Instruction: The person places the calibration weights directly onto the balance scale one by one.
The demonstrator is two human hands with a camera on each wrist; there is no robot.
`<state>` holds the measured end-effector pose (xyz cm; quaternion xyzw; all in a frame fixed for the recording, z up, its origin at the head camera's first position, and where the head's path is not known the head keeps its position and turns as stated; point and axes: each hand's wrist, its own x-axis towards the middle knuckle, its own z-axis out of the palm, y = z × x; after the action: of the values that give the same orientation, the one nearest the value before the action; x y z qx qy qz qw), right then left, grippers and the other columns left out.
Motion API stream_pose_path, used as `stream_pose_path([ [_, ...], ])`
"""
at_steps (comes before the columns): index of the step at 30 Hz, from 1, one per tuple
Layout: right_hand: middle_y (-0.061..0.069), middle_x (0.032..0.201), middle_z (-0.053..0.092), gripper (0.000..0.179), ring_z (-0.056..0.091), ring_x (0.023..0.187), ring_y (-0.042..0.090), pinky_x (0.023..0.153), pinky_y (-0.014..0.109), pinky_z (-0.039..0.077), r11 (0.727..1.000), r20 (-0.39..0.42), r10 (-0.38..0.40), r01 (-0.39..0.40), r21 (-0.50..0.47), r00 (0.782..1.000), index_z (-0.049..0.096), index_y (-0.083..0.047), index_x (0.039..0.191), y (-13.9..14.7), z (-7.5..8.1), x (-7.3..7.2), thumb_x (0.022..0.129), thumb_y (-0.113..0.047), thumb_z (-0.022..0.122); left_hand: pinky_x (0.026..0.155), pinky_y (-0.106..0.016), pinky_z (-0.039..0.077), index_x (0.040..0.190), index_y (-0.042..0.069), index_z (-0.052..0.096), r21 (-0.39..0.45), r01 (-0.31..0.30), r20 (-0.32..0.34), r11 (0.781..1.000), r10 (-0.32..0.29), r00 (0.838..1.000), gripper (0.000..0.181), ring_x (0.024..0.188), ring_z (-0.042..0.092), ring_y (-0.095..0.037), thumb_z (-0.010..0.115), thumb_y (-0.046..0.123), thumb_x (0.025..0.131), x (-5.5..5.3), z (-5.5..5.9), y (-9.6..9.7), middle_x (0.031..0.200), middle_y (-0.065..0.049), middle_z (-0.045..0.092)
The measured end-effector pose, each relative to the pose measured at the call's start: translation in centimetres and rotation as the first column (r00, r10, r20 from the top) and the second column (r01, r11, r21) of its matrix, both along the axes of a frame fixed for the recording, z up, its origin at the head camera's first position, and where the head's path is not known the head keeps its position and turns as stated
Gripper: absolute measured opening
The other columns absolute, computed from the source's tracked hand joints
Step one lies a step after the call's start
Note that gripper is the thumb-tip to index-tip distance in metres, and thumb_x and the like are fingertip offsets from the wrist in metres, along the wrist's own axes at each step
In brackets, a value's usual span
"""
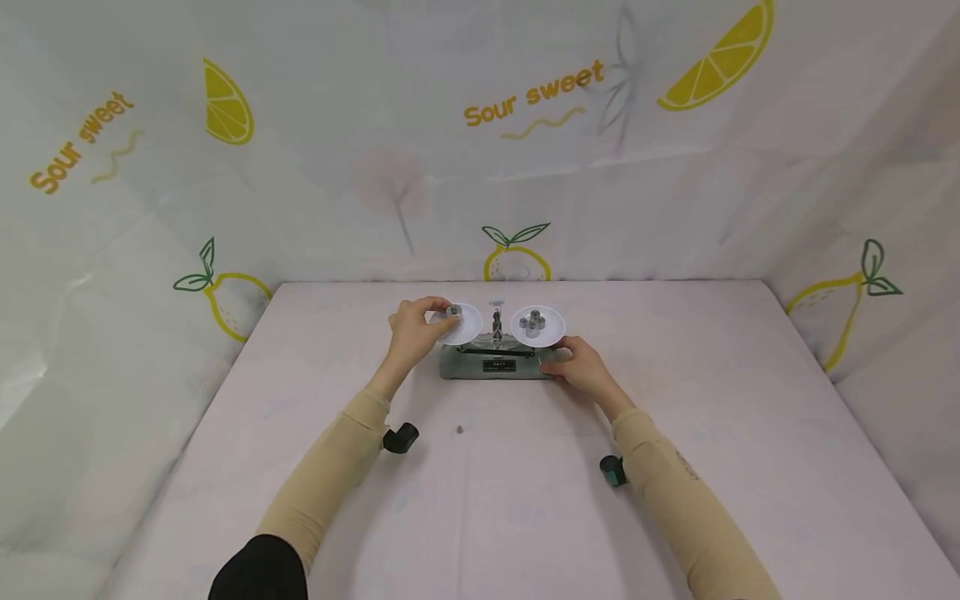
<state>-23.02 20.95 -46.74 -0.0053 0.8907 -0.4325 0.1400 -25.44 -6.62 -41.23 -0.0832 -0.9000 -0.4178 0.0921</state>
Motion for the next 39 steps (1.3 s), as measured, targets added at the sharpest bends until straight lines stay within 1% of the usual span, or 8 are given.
stream_pose_path([
  [9,0.028,0.145,0.031,0.06,0.038,0.122,0.039,0.101,0.053,0.037,1.0,0.006,-0.011,0.011,0.016,1.0,0.04,0.003,0.135,-0.1,0.1,0.1,0.086,-0.021,0.066,0.092,-0.047,0.021,0.109,0.01,0.068,-0.002,-0.023,0.02,1.0,0.023,1.0,0.034,0.094,0.046,-0.027,0.072,0.028,0.081,-0.2,-0.1,-0.1,0.108,-0.006,0.07],
  [16,0.027,0.144,0.033,0.059,0.042,0.119,0.037,0.096,0.048,0.042,1.0,-0.003,-0.006,0.006,0.017,1.0,0.041,0.003,0.134,-0.2,0.2,0.1,0.086,-0.02,0.066,0.089,-0.045,0.023,0.113,0.011,0.066,0.004,-0.02,0.02,1.0,0.019,1.0,0.036,0.095,0.047,-0.026,0.071,0.028,0.081,0.0,-0.1,-0.3,0.111,-0.006,0.068],
  [20,0.027,0.145,0.03,0.058,0.034,0.127,0.039,0.102,0.052,0.037,1.0,-0.005,-0.003,0.003,0.013,1.0,0.042,0.003,0.133,-0.1,0.0,0.0,0.085,-0.019,0.067,0.088,-0.046,0.025,0.115,0.009,0.065,0.028,-0.004,-0.018,1.0,0.004,1.0,0.038,0.096,0.049,-0.027,0.071,0.027,0.081,0.5,0.1,-0.6,0.113,-0.007,0.066],
  [24,0.028,0.146,0.029,0.059,0.028,0.133,0.042,0.106,0.058,0.029,1.0,-0.002,-0.001,0.001,0.015,1.0,0.042,0.003,0.133,-0.2,0.0,0.0,0.085,-0.02,0.067,0.088,-0.046,0.026,0.113,0.009,0.065,0.055,0.017,-0.089,0.998,-0.012,0.996,0.036,0.095,0.05,-0.027,0.071,0.025,0.082,1.1,0.1,-1.1,0.11,-0.008,0.066],
  [29,0.028,0.146,0.029,0.059,0.028,0.133,0.042,0.106,0.058,0.029,1.0,0.003,-0.003,0.003,0.004,1.0,0.042,0.003,0.133,-0.1,0.0,0.0,0.085,-0.02,0.067,0.083,-0.04,0.031,0.105,0.007,0.067,0.072,0.065,-0.197,0.995,-0.05,0.979,0.027,0.088,0.051,-0.025,0.07,0.021,0.082,2.1,0.1,-1.5,0.1,-0.009,0.067],
  [34,0.029,0.146,0.028,0.06,0.028,0.132,0.043,0.106,0.057,0.03,1.0,0.01,-0.01,0.01,-0.006,1.0,0.041,0.004,0.134,-0.2,0.0,0.0,0.085,-0.02,0.067,0.07,-0.024,0.04,0.093,0.007,0.068,0.112,0.135,-0.281,0.985,-0.099,0.955,0.015,0.078,0.051,-0.018,0.07,0.016,0.082,3.2,-0.2,-1.9,0.086,-0.008,0.064],
  [36,0.028,0.147,0.028,0.061,0.028,0.134,0.043,0.107,0.058,0.028,1.0,0.014,-0.016,0.016,0.001,1.0,0.04,0.003,0.135,-0.2,-0.1,0.0,0.086,-0.021,0.066,0.065,-0.02,0.039,0.089,0.007,0.068,0.135,0.172,-0.286,0.976,-0.128,0.95,0.01,0.072,0.05,-0.014,0.07,0.015,0.083,3.7,-0.5,-2.1,0.081,-0.007,0.062],
  [39,0.028,0.147,0.027,0.063,0.03,0.132,0.043,0.106,0.057,0.031,1.0,0.024,-0.021,0.021,0.003,0.999,0.037,0.004,0.137,-0.3,-0.1,0.0,0.086,-0.021,0.065,0.058,-0.017,0.038,0.085,0.009,0.069,0.132,0.239,-0.25,0.962,-0.201,0.947,0.008,0.066,0.047,-0.009,0.069,0.016,0.084,4.6,-1.1,-2.2,0.077,-0.004,0.061],
])
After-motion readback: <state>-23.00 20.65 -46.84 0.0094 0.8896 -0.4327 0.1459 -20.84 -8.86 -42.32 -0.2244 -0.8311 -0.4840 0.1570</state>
